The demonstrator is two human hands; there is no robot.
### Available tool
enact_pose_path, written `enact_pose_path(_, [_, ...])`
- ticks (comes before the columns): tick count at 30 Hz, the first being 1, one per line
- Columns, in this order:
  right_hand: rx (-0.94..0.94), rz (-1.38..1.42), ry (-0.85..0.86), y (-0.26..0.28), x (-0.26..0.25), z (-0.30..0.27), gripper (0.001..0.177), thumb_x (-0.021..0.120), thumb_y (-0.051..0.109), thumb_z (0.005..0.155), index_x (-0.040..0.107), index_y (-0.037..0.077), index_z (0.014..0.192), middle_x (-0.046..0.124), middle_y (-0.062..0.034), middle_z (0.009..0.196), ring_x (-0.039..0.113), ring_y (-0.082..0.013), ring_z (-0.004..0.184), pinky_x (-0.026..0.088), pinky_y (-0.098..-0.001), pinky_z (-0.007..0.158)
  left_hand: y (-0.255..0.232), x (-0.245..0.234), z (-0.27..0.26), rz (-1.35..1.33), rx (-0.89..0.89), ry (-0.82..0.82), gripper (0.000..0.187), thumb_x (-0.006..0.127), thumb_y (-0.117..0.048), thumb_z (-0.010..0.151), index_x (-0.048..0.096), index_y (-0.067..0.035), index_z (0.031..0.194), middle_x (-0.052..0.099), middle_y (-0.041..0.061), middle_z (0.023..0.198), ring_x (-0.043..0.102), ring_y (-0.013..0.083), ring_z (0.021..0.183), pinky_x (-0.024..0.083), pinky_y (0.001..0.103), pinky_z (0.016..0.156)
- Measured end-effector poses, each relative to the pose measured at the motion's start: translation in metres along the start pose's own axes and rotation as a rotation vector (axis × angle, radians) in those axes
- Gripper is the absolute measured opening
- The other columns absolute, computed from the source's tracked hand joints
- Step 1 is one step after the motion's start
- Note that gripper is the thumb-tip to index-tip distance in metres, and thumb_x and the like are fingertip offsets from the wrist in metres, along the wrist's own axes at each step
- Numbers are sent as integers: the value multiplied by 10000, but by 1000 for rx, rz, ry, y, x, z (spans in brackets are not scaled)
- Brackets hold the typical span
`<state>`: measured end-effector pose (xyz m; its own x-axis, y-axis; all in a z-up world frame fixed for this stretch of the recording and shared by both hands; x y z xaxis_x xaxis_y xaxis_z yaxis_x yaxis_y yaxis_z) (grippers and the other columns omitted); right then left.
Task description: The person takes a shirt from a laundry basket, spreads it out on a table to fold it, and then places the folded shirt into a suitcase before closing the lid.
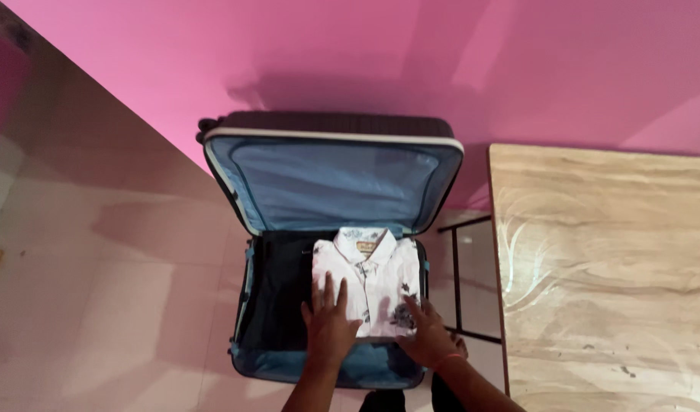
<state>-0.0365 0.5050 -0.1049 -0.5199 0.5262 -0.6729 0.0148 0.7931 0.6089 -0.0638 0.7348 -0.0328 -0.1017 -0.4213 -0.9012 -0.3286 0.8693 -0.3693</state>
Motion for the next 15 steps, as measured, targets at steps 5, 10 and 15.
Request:
enact_pose_path(5, [-175,-423,119,40,42,3,903,818,371,831,303,244,1562,107,-201,1649,134,-427,1516,238,-524,1192,1,40,12,34,-51,159,1152,928,-424,688,238,-185,1579,37,112,1694,18,416,1558,157,677,1189])
enact_pose_path(10, [-35,-483,312,14,73,14,927,791,409,846,244,294,1585,61,-173,1683,69,-387,1564,177,-488,1243,26,94,25,97,-85,321,1208,889,-508,690,149,-282,1617,-25,41,1708,-20,332,1574,107,616,1228])
enact_pose_path(15, [25,-479,414,5,80,24,1052,843,472,785,188,305,1591,25,-170,1690,45,-379,1567,169,-480,1247,19,92,33,141,-85,316,1138,867,-501,740,177,-236,1605,-1,70,1707,2,345,1564,107,639,1210])
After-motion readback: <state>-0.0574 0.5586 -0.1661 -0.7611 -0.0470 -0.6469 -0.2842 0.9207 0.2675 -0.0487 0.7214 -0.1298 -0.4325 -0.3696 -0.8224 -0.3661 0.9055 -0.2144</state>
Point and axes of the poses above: each hand's wrist, its own z-axis towards the middle knuckle, its own x-axis out of the palm, y = z × x, the point moved 9 cm from there along z, towards the middle knuckle
